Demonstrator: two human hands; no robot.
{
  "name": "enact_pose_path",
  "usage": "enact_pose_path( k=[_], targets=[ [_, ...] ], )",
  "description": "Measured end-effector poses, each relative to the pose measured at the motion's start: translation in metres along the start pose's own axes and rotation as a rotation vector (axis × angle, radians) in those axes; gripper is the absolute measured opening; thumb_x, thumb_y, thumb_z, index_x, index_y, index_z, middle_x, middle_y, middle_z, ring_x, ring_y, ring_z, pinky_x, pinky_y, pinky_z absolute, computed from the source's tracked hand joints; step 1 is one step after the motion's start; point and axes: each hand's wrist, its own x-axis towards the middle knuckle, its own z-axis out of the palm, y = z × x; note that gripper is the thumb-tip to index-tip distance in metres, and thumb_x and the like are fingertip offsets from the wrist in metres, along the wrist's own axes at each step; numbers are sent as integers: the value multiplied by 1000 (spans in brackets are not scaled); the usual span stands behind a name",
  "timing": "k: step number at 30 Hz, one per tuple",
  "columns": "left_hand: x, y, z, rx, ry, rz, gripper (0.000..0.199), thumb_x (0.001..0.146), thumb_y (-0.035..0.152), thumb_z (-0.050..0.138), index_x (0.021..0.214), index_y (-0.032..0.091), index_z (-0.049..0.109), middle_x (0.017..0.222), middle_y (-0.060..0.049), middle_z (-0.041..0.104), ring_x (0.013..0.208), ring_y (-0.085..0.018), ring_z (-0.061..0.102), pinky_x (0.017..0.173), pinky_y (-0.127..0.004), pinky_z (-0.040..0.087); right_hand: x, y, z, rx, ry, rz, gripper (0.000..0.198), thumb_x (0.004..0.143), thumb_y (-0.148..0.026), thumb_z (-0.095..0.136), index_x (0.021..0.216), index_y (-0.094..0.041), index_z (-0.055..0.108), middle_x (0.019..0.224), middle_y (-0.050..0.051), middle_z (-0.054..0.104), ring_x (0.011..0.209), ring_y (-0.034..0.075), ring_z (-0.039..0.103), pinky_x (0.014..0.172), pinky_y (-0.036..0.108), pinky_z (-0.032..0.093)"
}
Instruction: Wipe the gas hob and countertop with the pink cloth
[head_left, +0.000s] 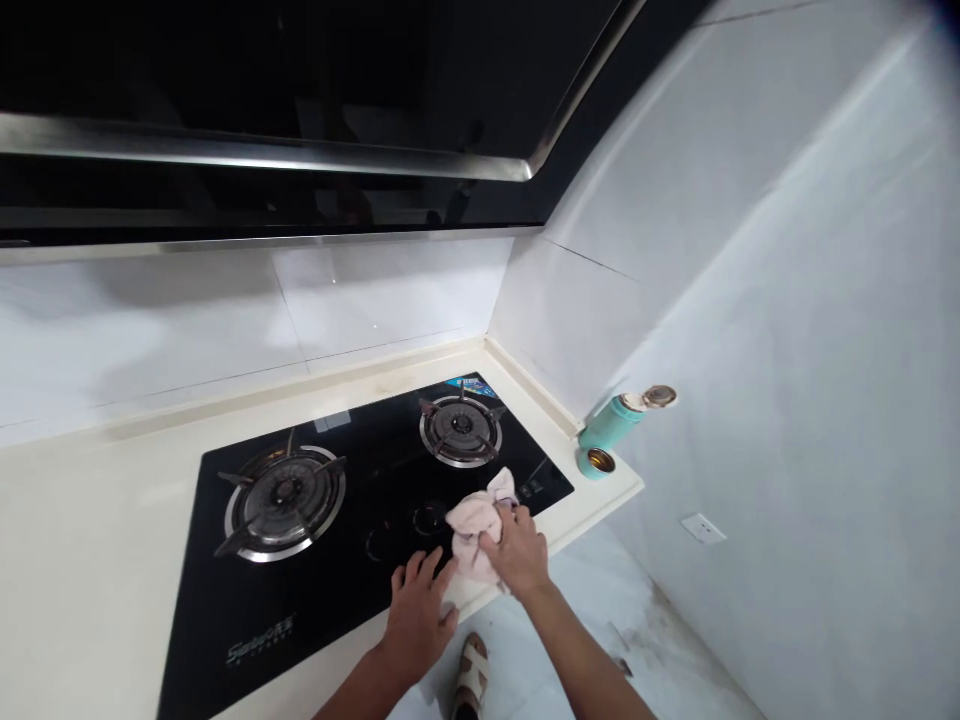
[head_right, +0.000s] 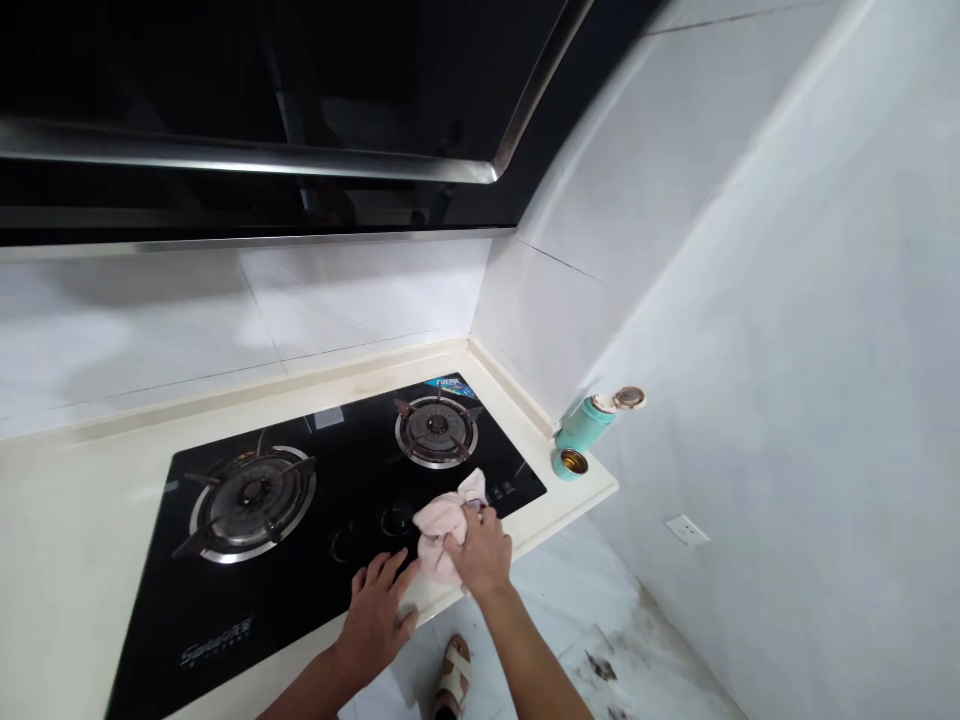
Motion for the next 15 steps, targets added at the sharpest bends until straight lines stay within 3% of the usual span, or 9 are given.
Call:
enact_pose_path(
  k=[4,8,11,15],
  targets=[
    [28,35,15,-115,36,41,62,84,23,62,145,28,52,146,-8,58,133,-28,49,110,-47,43,47,73,-29,-9,13,207,61,94,-50,48,147,-20,43,142,18,46,130,34,50,99,47,44],
    [28,49,24,-175,74,86,65,81,17,62,144,25,52,142,-11,60,129,-29,53,105,-50,49,62,122,-46,5,-23,283,67,96,-55,37,145,-10,41,136,23,51,123,34,58,98,47,46],
    [15,47,24,-184,106,79,68,79,18,66,145,24,50,144,-13,57,131,-30,52,106,-52,49,48,120,-36,11,-66,270,72,96,-57,33,145,-5,40,140,26,50,119,35,62,98,47,47],
    [-9,36,12,-172,158,132,85,76,28,73,153,22,39,155,-17,44,141,-35,43,112,-55,44,-5,61,1,52,-118,112,71,96,-55,37,145,-4,42,140,27,54,120,35,62,97,44,48]
  ],
)
